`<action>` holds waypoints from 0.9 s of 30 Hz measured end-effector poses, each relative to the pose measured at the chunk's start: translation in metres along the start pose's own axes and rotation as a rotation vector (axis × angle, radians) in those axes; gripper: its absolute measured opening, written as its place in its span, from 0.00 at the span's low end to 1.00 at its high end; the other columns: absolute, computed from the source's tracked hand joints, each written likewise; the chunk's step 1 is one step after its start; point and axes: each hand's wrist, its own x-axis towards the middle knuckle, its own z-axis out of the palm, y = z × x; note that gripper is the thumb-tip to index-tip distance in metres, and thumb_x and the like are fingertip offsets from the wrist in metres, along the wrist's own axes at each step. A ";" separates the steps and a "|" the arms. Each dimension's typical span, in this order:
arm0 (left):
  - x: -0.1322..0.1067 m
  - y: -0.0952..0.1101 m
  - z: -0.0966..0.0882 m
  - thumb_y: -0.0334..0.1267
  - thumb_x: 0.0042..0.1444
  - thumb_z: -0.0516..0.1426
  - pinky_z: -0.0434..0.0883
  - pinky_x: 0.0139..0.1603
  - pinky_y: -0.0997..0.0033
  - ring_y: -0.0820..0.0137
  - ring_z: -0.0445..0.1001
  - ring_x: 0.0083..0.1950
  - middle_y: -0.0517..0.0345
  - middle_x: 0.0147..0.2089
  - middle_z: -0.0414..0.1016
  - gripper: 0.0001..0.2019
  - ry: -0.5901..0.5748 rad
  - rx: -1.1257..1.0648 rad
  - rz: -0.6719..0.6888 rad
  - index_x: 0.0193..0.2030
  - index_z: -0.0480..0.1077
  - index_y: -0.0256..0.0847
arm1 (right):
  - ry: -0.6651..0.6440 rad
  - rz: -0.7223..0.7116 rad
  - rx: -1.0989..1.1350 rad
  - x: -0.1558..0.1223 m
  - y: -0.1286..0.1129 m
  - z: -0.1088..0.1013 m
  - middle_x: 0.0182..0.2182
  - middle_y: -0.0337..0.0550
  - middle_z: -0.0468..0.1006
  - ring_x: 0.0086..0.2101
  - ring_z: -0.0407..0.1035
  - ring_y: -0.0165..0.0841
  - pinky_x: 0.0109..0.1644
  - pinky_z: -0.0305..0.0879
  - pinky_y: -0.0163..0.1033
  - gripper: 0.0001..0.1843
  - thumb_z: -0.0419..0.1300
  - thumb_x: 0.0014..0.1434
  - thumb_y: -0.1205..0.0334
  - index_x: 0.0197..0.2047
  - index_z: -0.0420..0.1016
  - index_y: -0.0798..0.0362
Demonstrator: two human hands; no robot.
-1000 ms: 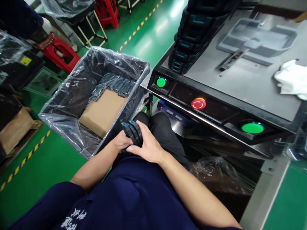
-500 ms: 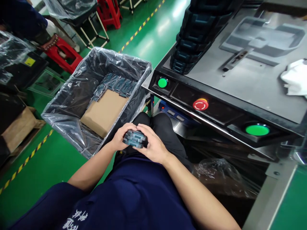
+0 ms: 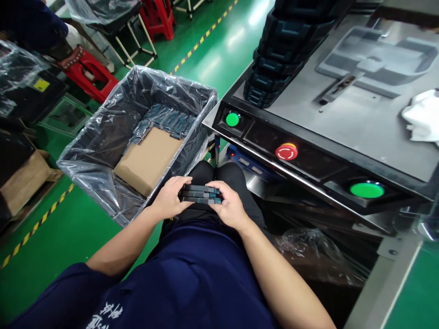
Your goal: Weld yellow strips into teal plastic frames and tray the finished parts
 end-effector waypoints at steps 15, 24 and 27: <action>-0.006 0.020 0.007 0.34 0.55 0.59 0.70 0.51 0.61 0.62 0.74 0.47 0.51 0.44 0.77 0.12 0.160 -0.218 0.029 0.46 0.72 0.41 | 0.044 0.180 0.213 -0.006 0.025 -0.001 0.54 0.48 0.74 0.54 0.69 0.41 0.62 0.62 0.53 0.33 0.72 0.49 0.54 0.56 0.67 0.47; -0.008 0.030 0.013 0.42 0.50 0.66 0.66 0.62 0.54 0.55 0.71 0.57 0.45 0.59 0.70 0.38 0.098 -0.313 -0.016 0.67 0.59 0.42 | -0.031 0.525 0.733 -0.016 0.038 0.009 0.41 0.46 0.82 0.41 0.77 0.41 0.51 0.72 0.52 0.29 0.76 0.40 0.55 0.46 0.75 0.51; -0.008 0.031 0.010 0.42 0.45 0.69 0.58 0.69 0.52 0.51 0.65 0.65 0.43 0.65 0.64 0.48 0.008 -0.427 -0.035 0.71 0.52 0.41 | -0.062 0.575 0.818 -0.017 0.036 0.008 0.39 0.48 0.83 0.39 0.78 0.43 0.49 0.74 0.52 0.24 0.75 0.41 0.53 0.41 0.77 0.53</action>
